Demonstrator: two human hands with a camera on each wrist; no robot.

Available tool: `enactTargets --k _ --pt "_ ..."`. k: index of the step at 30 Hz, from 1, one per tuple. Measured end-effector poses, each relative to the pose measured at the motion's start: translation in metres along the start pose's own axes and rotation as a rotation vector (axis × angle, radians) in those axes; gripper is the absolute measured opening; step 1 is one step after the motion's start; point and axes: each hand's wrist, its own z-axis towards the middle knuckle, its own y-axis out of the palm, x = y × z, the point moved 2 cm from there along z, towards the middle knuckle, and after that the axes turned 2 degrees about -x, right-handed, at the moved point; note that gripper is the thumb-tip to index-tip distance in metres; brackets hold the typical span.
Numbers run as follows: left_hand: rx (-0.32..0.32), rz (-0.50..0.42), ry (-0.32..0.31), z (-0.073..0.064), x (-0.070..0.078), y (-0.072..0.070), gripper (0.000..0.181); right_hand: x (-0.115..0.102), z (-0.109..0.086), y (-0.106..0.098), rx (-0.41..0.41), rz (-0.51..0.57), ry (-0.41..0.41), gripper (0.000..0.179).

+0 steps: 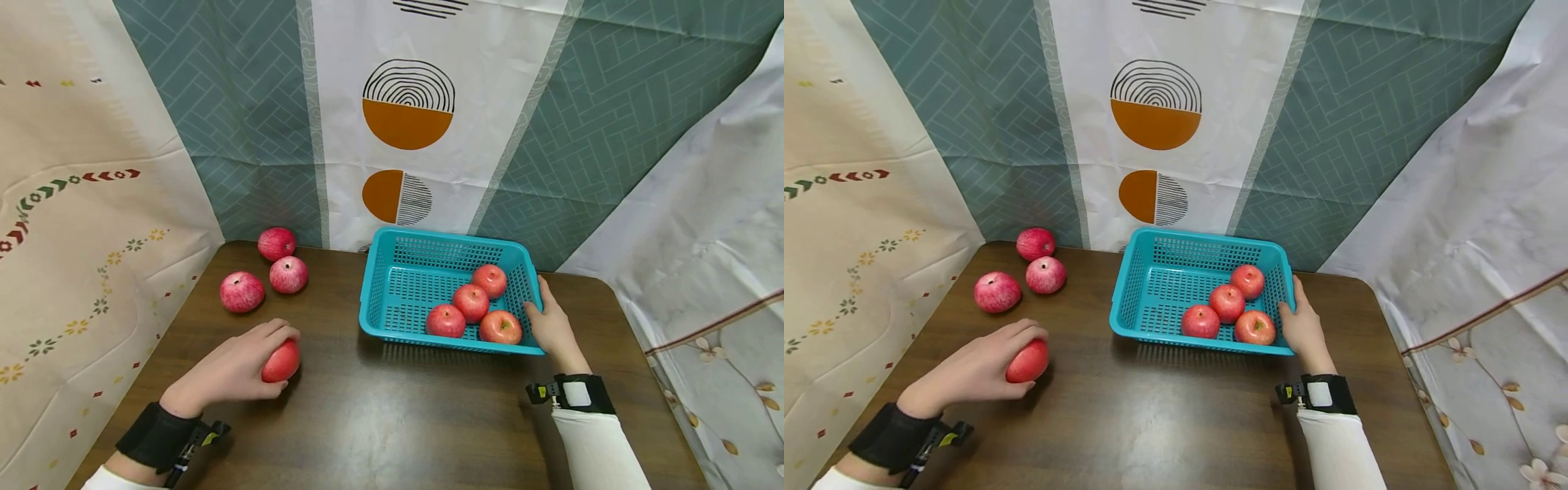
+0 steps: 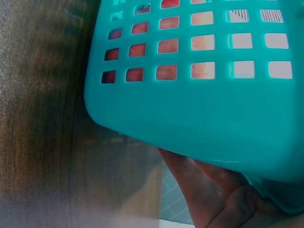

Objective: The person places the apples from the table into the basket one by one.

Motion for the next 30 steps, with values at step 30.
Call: enactTargets --k 30 --pt "0.029 -0.129 0.212 0.108 0.035 -0.03 0.055 -0.003 -0.001 -0.001 -0.009 0.005 -0.001 0.067"
